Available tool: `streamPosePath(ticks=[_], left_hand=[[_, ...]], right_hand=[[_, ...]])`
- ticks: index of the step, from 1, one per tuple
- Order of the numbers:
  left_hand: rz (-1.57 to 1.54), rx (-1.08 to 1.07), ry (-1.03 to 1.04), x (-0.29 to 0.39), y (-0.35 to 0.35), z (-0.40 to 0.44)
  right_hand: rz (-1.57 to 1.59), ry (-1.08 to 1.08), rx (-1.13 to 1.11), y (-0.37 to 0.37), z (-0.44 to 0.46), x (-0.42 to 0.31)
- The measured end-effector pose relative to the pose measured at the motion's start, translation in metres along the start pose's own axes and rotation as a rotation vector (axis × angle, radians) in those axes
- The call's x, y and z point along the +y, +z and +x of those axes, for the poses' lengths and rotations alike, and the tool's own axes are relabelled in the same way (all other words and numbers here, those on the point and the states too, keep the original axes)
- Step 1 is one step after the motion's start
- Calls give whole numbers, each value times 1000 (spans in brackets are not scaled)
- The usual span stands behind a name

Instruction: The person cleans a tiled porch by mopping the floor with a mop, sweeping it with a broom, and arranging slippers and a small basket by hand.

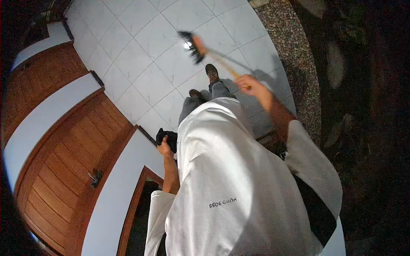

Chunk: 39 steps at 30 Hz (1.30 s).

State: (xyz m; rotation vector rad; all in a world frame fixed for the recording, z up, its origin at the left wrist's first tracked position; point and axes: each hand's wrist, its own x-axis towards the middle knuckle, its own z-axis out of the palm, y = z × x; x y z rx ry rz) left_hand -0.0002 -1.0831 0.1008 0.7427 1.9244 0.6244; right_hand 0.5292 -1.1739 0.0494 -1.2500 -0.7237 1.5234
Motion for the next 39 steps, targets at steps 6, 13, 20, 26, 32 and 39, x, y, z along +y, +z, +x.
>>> streamPosePath(ticks=[6, 13, 20, 26, 32, 39], left_hand=[[452, 109, -94, 24, 14, -62], [-51, 132, -108, -31, -22, -69], [-27, 86, -115, -154, -76, -48], [76, 117, -164, -203, -112, -85], [103, 148, -143, -217, -131, -131], [242, 209, -214, -258, -151, -175]], right_hand=[[71, 536, 795, -103, -77, -29], [505, 319, 815, -112, -81, 81], [764, 537, 354, 194, -113, 11], [877, 946, 20, 343, -96, 47], [628, 982, -167, 400, -75, 132], [29, 127, -306, 171, -230, 132]])
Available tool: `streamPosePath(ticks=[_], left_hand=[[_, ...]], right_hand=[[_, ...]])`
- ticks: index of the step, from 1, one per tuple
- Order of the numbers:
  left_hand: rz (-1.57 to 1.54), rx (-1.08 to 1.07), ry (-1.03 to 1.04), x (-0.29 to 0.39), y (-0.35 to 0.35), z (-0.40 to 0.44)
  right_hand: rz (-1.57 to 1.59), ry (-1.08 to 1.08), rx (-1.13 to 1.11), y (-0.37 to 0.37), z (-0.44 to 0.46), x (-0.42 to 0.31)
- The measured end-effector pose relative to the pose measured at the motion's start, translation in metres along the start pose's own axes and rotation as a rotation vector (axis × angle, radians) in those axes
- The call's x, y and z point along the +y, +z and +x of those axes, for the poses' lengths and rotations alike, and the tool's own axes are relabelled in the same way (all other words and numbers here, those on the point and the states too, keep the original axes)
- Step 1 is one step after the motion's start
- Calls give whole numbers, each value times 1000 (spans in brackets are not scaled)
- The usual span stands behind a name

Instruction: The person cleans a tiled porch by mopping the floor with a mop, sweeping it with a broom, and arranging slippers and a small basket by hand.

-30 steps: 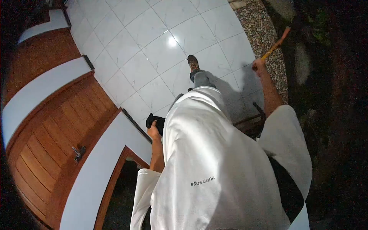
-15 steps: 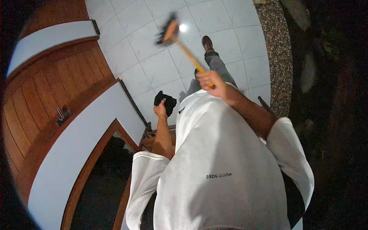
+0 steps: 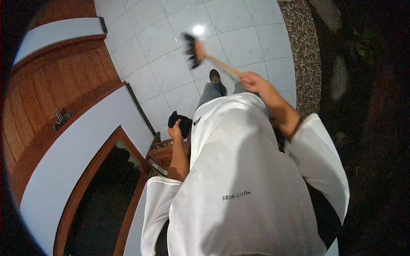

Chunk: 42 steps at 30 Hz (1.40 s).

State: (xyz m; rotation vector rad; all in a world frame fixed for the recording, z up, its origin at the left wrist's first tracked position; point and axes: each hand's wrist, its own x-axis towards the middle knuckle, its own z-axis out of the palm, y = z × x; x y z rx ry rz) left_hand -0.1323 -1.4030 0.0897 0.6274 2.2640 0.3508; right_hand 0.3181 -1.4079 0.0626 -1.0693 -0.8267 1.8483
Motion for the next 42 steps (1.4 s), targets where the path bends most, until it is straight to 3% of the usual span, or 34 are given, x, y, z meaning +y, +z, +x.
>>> streamPosePath(ticks=[1, 4, 5, 6, 7, 9, 10, 11, 14, 16, 17, 20, 21, 22, 23, 24, 26, 28, 29, 32, 33, 36, 38, 39, 40, 42], left_hand=[[45, -1, 0, -4, -2, 1], [-9, 19, -11, -23, 1, -8], [-14, 16, -10, -21, 4, -14], [29, 34, -16, -9, 5, -26], [74, 51, -21, -3, 3, -37], [57, 4, 53, 21, 25, -65], [36, -47, 113, 23, 28, -70], [24, 28, 126, -25, 44, -26], [-183, -47, 51, -4, 53, -69], [-206, -10, 134, -58, 67, -29], [-176, -41, 130, -53, 68, -45], [-149, -111, 113, -14, 54, -112], [-86, -42, 131, -15, 53, -123], [-26, 27, 151, -19, 55, -133], [-156, -66, 173, -65, 60, -95], [-153, -70, 175, -64, 56, -109], [-126, -104, 209, -51, 51, -145], [-188, -110, 164, -54, 48, -166], [12, -3, 131, -35, 45, -194], [-27, -18, 107, -134, 45, -139], [-52, -38, 117, -134, 43, -156], [121, 89, 130, -109, 18, -217], [123, 7, 130, -142, 19, -205], [277, 92, 106, -159, 19, -195], [429, 173, 68, -182, 18, -179], [434, -20, 250, -222, 13, -162]], right_hand=[[-86, 41, 33, -29, -44, -19], [579, 543, 674, -168, -161, 27], [833, 580, 684, -190, -188, 17], [836, 583, 688, -177, -189, -4], [343, 737, 919, -146, -177, -40], [-163, 843, 1106, -172, -182, -58], [125, 638, 1163, -196, -187, -27], [407, 427, 1200, -221, -192, 10], [288, 374, 1213, -172, -185, -11], [418, 240, 1159, -118, -180, -25], [523, 163, 1122, -97, -179, -26], [879, 244, 818, -36, -184, -58], [982, 288, 685, -28, -187, -58], [1082, 269, 560, -26, -188, -50], [1176, 249, 429, -27, -184, -37], [1178, 247, 432, -24, -179, -23], [1108, 450, 374, -23, -169, -1], [1039, 496, 411, -14, -187, 5], [969, 544, 447, -16, -198, 6], [982, 523, 577, -63, -270, 46], [954, 493, 606, -85, -304, 52], [303, 205, 712, -125, -418, 97], [321, 273, 921, -137, -441, 52], [379, 486, 1160, -137, -438, 44], [375, 488, 1137, -142, -437, 53], [125, 539, 1105, -154, -431, 76]])
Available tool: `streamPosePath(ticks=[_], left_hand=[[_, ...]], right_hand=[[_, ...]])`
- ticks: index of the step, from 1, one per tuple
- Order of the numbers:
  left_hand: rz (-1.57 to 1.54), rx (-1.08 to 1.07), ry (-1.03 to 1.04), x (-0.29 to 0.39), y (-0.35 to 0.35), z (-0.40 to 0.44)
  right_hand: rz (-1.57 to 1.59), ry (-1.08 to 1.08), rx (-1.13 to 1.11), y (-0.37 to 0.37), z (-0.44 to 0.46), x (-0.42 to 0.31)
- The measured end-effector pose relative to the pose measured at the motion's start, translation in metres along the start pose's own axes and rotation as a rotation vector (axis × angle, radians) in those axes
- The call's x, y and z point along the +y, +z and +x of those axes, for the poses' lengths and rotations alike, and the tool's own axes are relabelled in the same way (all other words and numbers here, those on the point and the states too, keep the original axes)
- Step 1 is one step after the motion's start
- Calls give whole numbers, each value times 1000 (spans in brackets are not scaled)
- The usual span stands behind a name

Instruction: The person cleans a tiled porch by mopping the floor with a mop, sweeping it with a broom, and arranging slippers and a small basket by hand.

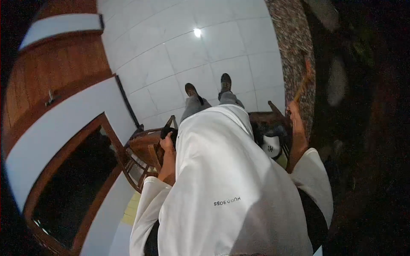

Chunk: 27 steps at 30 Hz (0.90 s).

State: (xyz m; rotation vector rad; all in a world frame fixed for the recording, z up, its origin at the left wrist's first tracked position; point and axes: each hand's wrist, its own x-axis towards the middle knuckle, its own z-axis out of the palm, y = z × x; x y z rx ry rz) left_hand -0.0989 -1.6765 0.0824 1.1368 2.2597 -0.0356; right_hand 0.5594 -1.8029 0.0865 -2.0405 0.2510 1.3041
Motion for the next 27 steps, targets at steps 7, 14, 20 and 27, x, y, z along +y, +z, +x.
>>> streamPosePath(ticks=[7, 14, 20, 27], left_hand=[[-268, 148, -449, 8, -40, -9], [-306, 51, -459, -152, -4, 67], [-481, 178, -488, -157, -70, 95], [-737, 64, -412, -205, -117, 134]], right_hand=[[0, -17, 257, 105, -3, -35], [233, 29, -446, 315, -126, -13], [83, 555, -978, 498, -200, 28], [68, 899, -1184, 703, -242, 93]])
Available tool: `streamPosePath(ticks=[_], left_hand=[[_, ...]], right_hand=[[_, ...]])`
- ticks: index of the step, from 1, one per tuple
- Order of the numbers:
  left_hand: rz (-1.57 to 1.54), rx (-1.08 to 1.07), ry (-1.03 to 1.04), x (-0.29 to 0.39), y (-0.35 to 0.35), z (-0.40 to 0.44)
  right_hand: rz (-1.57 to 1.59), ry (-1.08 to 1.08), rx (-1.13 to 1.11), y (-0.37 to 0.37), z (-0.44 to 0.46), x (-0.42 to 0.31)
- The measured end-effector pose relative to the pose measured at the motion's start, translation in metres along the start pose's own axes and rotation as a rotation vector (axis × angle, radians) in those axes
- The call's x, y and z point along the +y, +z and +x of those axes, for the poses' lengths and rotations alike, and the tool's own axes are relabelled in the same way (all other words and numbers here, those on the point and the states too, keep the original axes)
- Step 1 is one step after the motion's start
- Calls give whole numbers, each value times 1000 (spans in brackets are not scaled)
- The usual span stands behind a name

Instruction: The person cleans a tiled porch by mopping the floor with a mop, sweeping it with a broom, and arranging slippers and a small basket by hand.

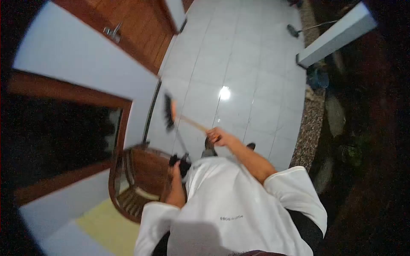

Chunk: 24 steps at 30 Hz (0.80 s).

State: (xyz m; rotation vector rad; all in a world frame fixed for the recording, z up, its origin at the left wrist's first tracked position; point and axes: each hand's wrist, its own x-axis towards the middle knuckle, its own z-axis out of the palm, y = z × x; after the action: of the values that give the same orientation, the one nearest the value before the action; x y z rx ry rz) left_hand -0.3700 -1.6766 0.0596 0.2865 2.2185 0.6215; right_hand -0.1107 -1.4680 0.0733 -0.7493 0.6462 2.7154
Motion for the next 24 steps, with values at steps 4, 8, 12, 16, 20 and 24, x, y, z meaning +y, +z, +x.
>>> streamPosePath(ticks=[4, 8, 12, 16, 20, 24], left_hand=[[-264, 134, -140, -28, -6, 17], [-128, 154, -229, -94, -9, 86], [-112, 171, -274, -89, -1, 102], [-207, 81, -216, -62, 2, 94], [-205, 39, -161, -36, 4, 99], [-180, 10, -69, -8, 3, 97]], right_hand=[[-462, -153, 3, -33, 94, -5], [-413, -156, 91, -27, 51, 1], [-199, -243, 159, -117, -51, -33], [104, -468, 418, -160, -181, -29], [-148, -660, 956, -155, -221, -18], [-207, -694, 1146, -186, -187, -37]])
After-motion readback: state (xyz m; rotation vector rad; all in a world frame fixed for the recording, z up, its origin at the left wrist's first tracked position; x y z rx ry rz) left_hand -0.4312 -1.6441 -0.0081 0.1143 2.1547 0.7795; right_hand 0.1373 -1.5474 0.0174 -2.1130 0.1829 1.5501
